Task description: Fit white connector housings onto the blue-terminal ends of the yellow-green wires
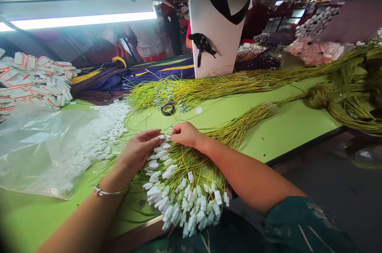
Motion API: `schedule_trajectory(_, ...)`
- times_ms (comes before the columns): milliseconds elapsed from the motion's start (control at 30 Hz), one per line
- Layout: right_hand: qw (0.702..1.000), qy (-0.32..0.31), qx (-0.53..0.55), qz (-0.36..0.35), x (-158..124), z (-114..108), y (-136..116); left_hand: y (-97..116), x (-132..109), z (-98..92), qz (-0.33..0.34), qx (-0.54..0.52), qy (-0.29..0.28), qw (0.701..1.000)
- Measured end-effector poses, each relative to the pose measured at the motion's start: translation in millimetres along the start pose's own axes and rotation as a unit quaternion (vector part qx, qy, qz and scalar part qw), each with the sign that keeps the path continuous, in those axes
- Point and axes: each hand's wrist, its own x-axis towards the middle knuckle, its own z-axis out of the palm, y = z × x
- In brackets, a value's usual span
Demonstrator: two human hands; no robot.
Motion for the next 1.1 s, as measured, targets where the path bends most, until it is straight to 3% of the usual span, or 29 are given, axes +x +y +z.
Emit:
schedule_trajectory(367,0.988,0.015,-0.136,-0.067,-7.1,-2.0,-10.2,-2.1,-4.6,3.5,0.032,0.081,-0.016,0.996)
schedule_trajectory(633,0.997,-0.029,-0.066,0.02,-7.1,-5.6,-17.7,-5.2,-4.3,4.9,0.045,0.082,-0.016,0.995)
schedule_trajectory(800,0.992,-0.023,-0.001,0.122,-10.0,-6.9,-24.0,-5.8,-4.3,3.7,0.027,0.072,-0.016,0.997)
schedule_trajectory(1100,0.994,-0.044,-0.025,0.092,-6.5,-3.6,-13.6,-6.4,-4.6,9.6,0.056,0.122,0.005,0.991)
